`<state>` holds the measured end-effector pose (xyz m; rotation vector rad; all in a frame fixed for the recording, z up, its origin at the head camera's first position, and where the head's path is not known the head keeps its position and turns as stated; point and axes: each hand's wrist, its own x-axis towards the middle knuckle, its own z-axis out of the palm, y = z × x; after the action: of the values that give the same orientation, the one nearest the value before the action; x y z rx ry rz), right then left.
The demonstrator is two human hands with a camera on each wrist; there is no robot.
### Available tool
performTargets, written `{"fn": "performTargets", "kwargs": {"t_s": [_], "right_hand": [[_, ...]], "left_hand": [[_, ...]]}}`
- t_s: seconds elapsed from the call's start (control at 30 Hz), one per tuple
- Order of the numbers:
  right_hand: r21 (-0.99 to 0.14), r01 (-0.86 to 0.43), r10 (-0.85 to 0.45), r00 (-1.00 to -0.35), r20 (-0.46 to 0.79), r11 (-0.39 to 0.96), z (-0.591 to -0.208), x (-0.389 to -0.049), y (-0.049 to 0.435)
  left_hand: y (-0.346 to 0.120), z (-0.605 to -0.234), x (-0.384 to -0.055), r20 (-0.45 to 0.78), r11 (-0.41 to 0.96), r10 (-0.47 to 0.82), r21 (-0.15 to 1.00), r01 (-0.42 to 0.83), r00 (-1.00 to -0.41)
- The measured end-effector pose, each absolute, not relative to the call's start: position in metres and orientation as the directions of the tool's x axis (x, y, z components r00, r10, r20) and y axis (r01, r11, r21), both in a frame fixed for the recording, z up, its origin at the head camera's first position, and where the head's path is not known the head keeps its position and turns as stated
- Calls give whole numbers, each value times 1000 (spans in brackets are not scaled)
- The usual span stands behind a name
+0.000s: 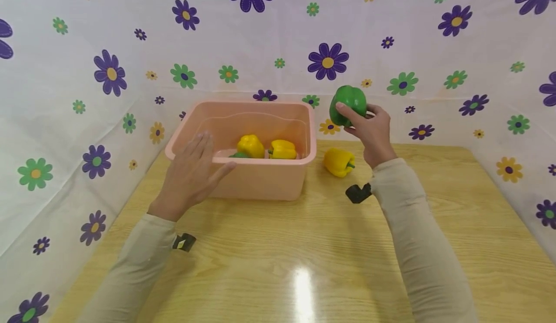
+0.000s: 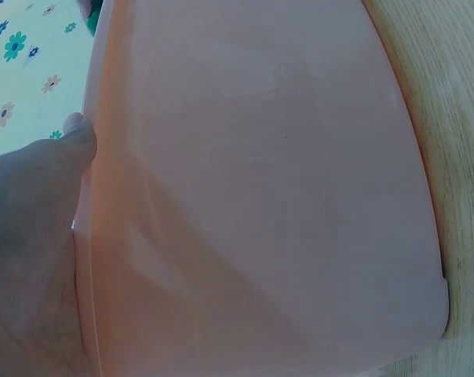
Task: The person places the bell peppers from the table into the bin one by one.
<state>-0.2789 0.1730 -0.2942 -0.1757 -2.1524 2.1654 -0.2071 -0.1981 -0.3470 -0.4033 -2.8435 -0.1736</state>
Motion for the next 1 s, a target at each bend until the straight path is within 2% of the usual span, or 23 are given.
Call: {"fn": "performTargets", "kwargs": {"t_s": [0.5,1.0], "right_hand": [[-998,-60,67,-996,59,-22,-283,-269,149],[-994,-105,2,-994,105,38,-280,-266,133]], "left_hand": [[-197,-346,-207,275,955,255,77,285,-927],[-197,-346,-206,277,955,254,79,285,-927]]}}
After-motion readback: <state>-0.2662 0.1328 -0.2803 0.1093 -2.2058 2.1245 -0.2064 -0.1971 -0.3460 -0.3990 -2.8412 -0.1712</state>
